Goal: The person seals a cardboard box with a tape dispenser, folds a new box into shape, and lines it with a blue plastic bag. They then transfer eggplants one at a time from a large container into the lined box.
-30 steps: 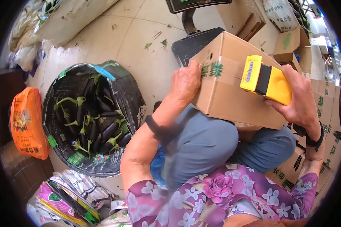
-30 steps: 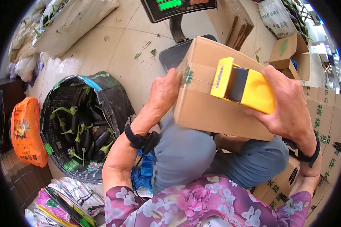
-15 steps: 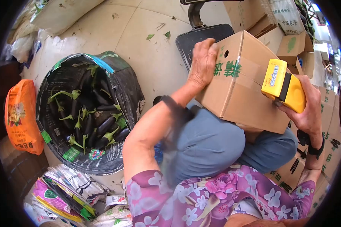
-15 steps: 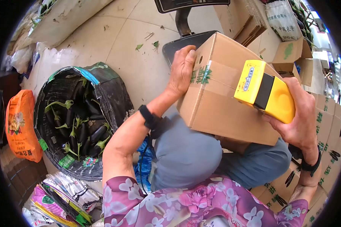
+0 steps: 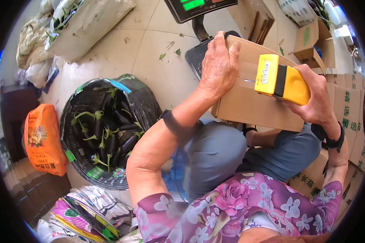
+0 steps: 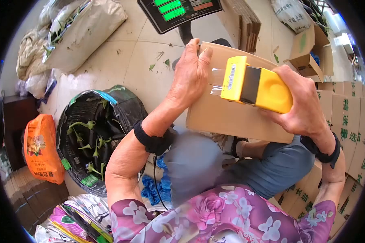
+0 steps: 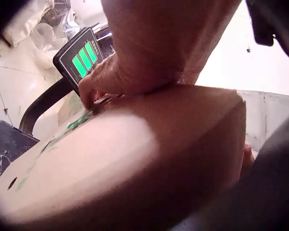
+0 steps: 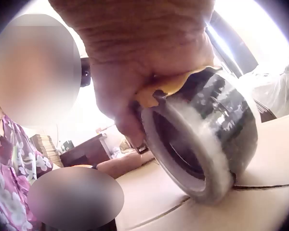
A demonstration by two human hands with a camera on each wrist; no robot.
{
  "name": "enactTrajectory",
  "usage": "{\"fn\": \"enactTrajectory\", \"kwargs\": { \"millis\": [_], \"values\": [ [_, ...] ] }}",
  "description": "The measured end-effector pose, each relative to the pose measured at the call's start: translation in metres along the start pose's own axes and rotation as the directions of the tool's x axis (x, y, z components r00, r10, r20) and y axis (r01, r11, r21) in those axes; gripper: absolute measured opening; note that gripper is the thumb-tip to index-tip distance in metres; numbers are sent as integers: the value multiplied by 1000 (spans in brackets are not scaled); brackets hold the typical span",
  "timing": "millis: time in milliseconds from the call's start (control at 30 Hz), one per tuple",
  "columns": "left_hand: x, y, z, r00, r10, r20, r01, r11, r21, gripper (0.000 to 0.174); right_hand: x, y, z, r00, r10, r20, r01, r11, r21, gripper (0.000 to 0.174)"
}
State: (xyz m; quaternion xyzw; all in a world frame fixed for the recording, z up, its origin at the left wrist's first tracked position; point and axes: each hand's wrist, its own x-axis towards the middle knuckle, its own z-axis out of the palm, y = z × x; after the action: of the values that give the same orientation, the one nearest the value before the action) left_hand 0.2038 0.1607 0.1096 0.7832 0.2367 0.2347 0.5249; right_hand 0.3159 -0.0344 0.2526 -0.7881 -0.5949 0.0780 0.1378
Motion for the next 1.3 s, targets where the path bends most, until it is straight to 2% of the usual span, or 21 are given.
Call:
{"fn": "enactTrajectory", "kwargs": {
  "millis": [33, 133, 167, 233, 300, 367, 400, 433, 500, 567, 633, 700, 767, 833, 900, 967, 1000, 1167, 1233, 1300],
  "values": [
    [0, 5, 1, 1000, 10, 16, -10, 1000, 9, 55, -4, 3, -1, 1000, -3, -1, 3, 1000, 27, 56],
    [2, 20, 1, 981, -136, 138, 115, 982, 149, 58, -11, 8, 1, 998, -19, -55, 22, 998, 63, 54],
    [5, 23, 4, 981, -128, 148, 105, 982, 155, 58, -12, 9, 2, 995, -52, -86, 59, 995, 79, 53],
    [6, 25, 8, 982, -117, 145, 78, 965, 251, 59, -13, 10, 1, 998, -18, -61, 24, 995, 96, 54],
    [11, 24, 10, 979, -119, 167, 62, 949, 310, 60, -11, 12, 2, 997, -45, -67, 46, 999, 8, 55],
    [17, 29, 5, 964, -179, 195, 77, 895, 439, 61, -7, 11, -4, 998, -45, -52, 46, 999, 25, 56],
    [16, 27, 2, 985, -70, 157, -12, 882, 471, 61, -7, 11, -5, 995, -81, -56, 84, 996, 40, 56],
    [16, 24, 1, 982, -66, 174, -25, 880, 474, 61, -10, 12, -6, 992, -113, -59, 116, 992, 56, 57],
    [15, 21, 0, 977, -135, 168, 23, 842, 539, 60, -23, 22, -14, 997, -70, -41, 72, 996, 45, 58],
    [16, 16, 1, 975, -125, 182, 12, 853, 522, 59, -46, 41, -22, 999, -51, 16, 51, 998, 26, 60],
    [15, 14, 0, 972, -170, 159, 55, 831, 554, 60, -71, 60, -25, 1000, -3, -10, 3, 1000, 9, 61],
    [16, 5, -1, 973, -145, 178, 26, 840, 541, 61, -91, 75, -29, 999, 23, -44, -21, 998, 62, 60],
    [15, 1, -2, 976, -113, 188, -4, 847, 531, 62, -115, 87, -30, 995, 80, -57, -77, 996, 50, 59],
    [15, -2, -8, 977, -147, 156, 42, 843, 536, 65, -139, 106, -27, 987, 161, -12, -161, 987, 7, 58],
    [14, -1, -9, 976, -135, 171, 24, 847, 530, 66, -157, 119, -18, 984, 166, -64, -167, 986, -17, 59],
    [14, 6, -7, 979, -98, 178, -9, 854, 521, 64, -166, 125, -13, 977, 205, -58, -199, 976, 93, 58],
    [14, 6, -5, 982, -91, 166, -13, 840, 542, 63, -168, 125, -11, 966, 253, -54, -248, 965, 85, 57],
    [12, 11, -6, 981, -114, 157, 16, 853, 521, 62, -175, 133, 10, 957, 282, -73, -269, 951, 153, 56],
    [14, 11, -9, 981, -124, 150, 29, 855, 517, 62, -174, 135, 17, 940, 339, -27, -318, 903, 288, 54],
    [17, 6, -16, 983, -110, 144, 16, 844, 536, 61, -171, 138, 38, 945, 323, -53, -289, 899, 328, 55]
  ]
}}
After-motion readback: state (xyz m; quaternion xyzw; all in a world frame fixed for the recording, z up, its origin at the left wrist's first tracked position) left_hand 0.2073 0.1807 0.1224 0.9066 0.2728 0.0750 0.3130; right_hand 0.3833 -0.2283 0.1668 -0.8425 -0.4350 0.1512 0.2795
